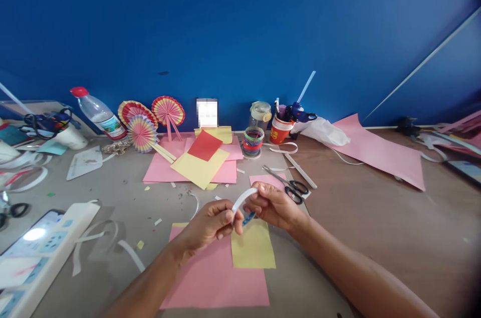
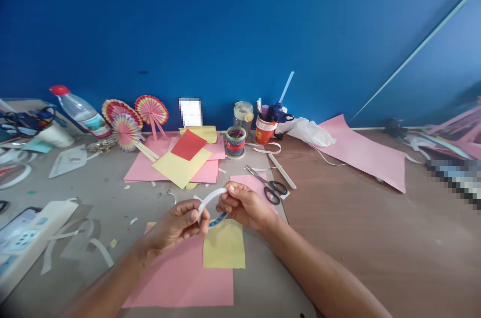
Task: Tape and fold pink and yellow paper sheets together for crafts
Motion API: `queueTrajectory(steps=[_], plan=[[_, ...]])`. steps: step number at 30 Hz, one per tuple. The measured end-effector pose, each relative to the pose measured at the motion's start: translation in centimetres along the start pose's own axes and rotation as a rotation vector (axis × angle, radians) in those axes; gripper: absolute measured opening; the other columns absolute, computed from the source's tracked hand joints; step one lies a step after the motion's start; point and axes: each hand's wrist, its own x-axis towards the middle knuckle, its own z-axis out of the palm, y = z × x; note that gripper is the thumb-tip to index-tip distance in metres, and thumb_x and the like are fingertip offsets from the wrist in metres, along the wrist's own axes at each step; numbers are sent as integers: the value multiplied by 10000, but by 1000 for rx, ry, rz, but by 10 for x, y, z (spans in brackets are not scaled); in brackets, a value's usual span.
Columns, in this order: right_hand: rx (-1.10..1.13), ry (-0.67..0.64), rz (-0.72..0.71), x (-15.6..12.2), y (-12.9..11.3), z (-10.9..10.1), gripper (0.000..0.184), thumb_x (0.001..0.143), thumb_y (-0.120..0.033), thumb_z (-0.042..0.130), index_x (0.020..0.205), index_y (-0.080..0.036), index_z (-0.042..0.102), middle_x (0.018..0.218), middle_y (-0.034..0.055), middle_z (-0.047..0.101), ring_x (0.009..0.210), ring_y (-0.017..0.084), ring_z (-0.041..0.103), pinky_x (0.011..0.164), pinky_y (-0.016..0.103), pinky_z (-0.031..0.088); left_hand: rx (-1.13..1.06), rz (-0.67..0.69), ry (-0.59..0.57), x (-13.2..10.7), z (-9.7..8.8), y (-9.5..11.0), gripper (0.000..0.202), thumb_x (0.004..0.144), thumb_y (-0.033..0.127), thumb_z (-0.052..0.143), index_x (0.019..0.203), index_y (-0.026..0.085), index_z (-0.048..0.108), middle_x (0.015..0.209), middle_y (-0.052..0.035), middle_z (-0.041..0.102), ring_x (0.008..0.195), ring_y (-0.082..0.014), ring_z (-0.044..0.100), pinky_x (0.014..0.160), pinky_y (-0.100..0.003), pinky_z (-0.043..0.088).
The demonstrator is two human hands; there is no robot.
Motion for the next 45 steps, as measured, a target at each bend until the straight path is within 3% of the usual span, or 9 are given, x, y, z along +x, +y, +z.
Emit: queueTrajectory(steps=[6,11,18,23,27,30,33,38,45], plan=[[164,40,28,3,3,-4,274,836,-419,640,738,-171,577,539,-85,244,546,98,341,717,294,421,-26,-15,-4,1,3,-4,307,809,449,677,879,154,627,837,-54,673,470,-38,327,497,-219,259],[307,104,75,4,6,2,262,871,-401,609,766,-170,543,567,-83,240,535,85,323,686,259,451,40,59,3,1,4,-9,311,864,456,604,883,148,639,883,-80,681,505,-54,388,542,-231,341],[390,206,46,7,11,12,186,880,-344,584,833,-171,532,584,-77,315,579,98,442,564,224,441,37,154,101,3,14,-15,248,843,403,652,912,165,650,934,-69,676,536,-68,502,590,-248,413],[-96,353,-8,6,8,6,235,848,-412,565,822,-178,574,711,-6,534,738,163,551,737,319,462,-259,166,265,8,9,-17,207,833,360,680,887,165,635,864,-35,698,430,-4,405,503,-184,342],[-570,488,-233,-1,5,3,271,811,-371,639,1029,-216,597,978,33,605,917,190,544,840,326,425,-449,160,328,11,-3,-16,215,832,343,682,905,145,641,830,-30,718,388,13,338,462,-161,326],[-1107,350,-470,-8,3,8,233,872,-357,563,1053,-217,608,1050,78,601,1023,232,536,907,383,416,-492,159,360,12,-7,-16,245,818,364,690,899,138,643,792,-22,716,387,8,351,447,-157,323],[-1335,150,-602,-11,3,15,216,891,-290,533,1084,-213,588,1045,104,599,1026,242,547,886,406,445,-483,158,356,12,-5,-15,253,821,384,681,891,145,634,720,2,688,391,-3,364,460,-164,333],[-1405,91,-691,-11,4,19,254,875,-214,517,1127,-206,549,1036,120,587,996,245,557,841,421,479,-234,153,328,8,4,-12,307,865,465,601,853,158,604,589,30,605,409,-24,322,498,-184,319],[-1481,278,-886,-19,-1,23,323,866,-166,463,1182,-220,501,1141,117,490,1080,257,490,910,461,424,442,243,306,-1,5,-4,463,895,587,453,817,159,611,639,-12,567,531,-104,415,537,-241,337]])
